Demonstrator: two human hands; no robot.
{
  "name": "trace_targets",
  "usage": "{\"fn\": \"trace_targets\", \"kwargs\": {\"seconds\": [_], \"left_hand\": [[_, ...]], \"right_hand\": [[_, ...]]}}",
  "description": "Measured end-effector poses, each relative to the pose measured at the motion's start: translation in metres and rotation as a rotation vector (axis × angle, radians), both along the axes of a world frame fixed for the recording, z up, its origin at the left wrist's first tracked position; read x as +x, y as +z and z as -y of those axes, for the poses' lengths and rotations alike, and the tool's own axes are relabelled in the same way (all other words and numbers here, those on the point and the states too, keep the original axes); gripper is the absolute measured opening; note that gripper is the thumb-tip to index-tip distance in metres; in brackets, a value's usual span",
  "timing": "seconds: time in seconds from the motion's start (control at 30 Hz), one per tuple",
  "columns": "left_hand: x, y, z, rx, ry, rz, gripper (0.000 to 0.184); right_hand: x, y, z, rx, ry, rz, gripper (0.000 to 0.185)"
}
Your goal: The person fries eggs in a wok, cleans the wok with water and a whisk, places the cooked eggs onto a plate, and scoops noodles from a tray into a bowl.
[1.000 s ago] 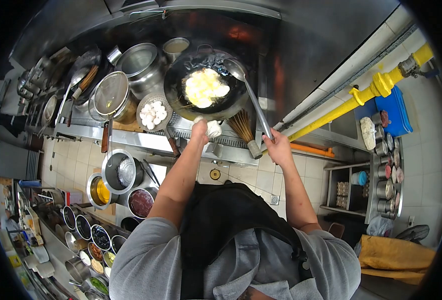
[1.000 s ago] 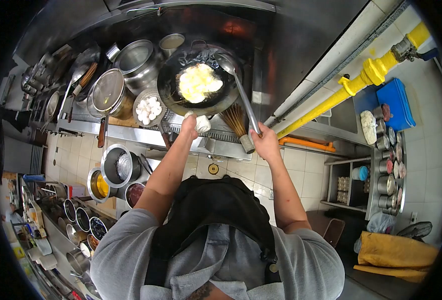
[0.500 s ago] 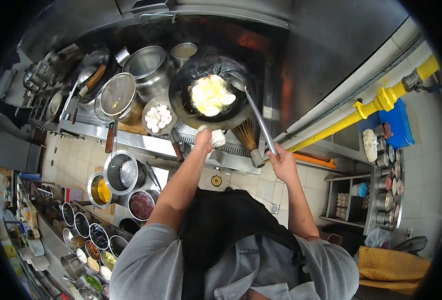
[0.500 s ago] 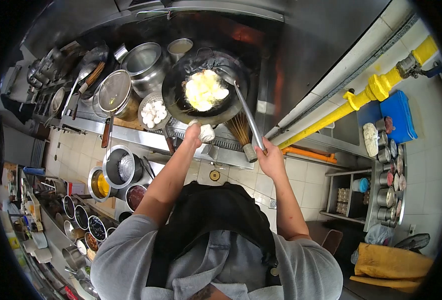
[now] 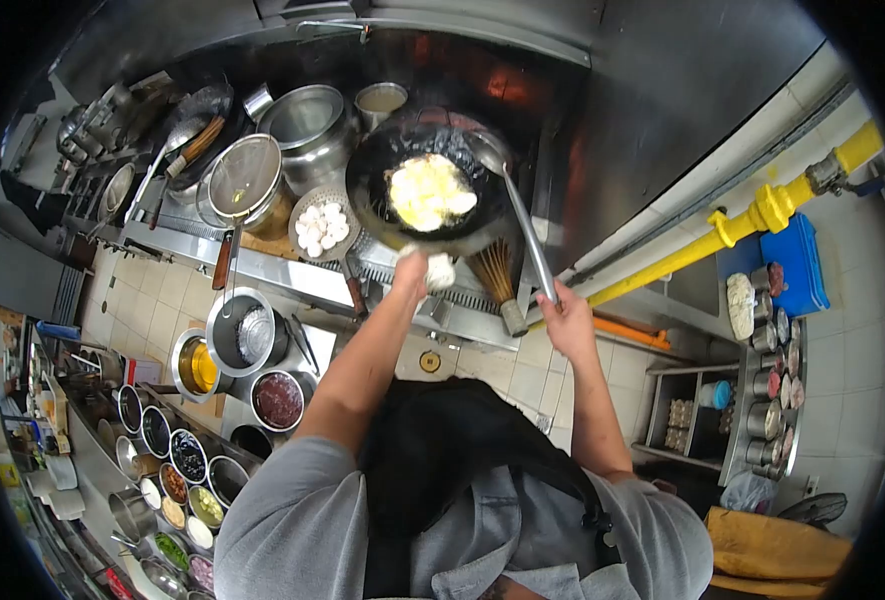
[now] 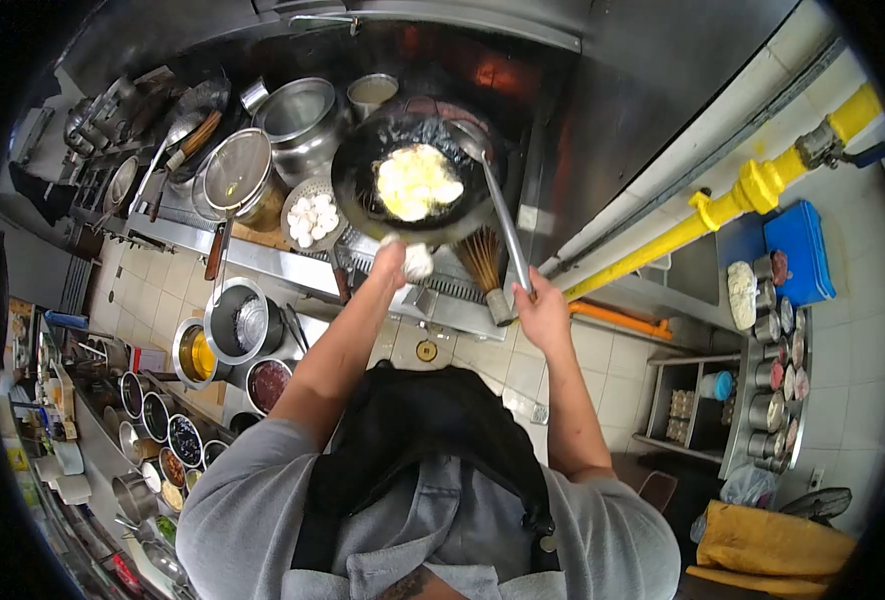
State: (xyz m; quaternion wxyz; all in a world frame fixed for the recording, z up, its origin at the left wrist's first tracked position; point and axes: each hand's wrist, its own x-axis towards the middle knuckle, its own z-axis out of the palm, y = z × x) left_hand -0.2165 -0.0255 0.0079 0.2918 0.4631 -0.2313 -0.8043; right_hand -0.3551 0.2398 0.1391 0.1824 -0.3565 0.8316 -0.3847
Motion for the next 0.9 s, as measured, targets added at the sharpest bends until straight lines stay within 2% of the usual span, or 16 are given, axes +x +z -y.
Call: {"fn": "trace_targets", "kwargs": {"seconds": [0.07, 0.13, 0.23, 0.3, 0.33, 0.37, 0.43, 0.47, 0.57, 0.77, 0.87, 0.9], "left_hand": [[0.008, 0.001, -0.013, -0.003, 0.031, -0.070, 0.029], [0.004, -0.009, -0.006, 0.013, 0.040, -0.012, 0.029], [-0.005, -0.012, 0.002, 0.058, 0.049, -0.004, 0.029], [-0.004, -0.006, -0.001, 0.092, 0.071, -0.054, 0.029], [0.001, 0.000, -0.004, 0.109, 0.053, -0.080, 0.028], [0.006, 0.005, -0.009, 0.109, 0.059, -0.117, 0.028], [0.013, 0.002, -0.011, 0.134, 0.076, -0.166, 0.027], [0.020, 0.007, -0.011, 0.190, 0.002, -0.139, 0.018], [0.036, 0.007, -0.006, 0.148, -0.031, -0.229, 0.018], [0.080, 0.100, -0.002, 0.096, 0.046, -0.233, 0.021], [0.105, 0.148, 0.009, 0.093, 0.022, -0.284, 0.024], [0.114, 0.160, 0.012, 0.094, 0.038, -0.287, 0.024]], "right_hand": [[-0.004, -0.009, -0.003, -0.054, 0.009, -0.020, 0.046], [-0.005, -0.011, -0.002, -0.050, 0.001, -0.004, 0.046], [-0.010, -0.002, 0.005, -0.016, 0.010, 0.024, 0.046], [-0.017, 0.000, 0.011, -0.015, 0.010, -0.061, 0.045], [-0.011, 0.022, 0.016, -0.019, 0.007, -0.033, 0.045], [-0.027, -0.003, 0.018, -0.158, 0.060, -0.140, 0.046], [-0.030, 0.027, 0.030, -0.111, 0.070, -0.191, 0.045], [-0.027, 0.049, 0.037, -0.084, 0.066, -0.303, 0.045], [-0.028, 0.110, 0.070, -0.056, 0.120, -0.446, 0.042], [-0.042, 0.191, 0.189, -0.011, 0.304, -0.710, 0.024], [-0.040, 0.222, 0.255, 0.056, 0.430, -0.771, 0.023], [-0.020, 0.239, 0.270, 0.156, 0.449, -0.761, 0.025]]}}
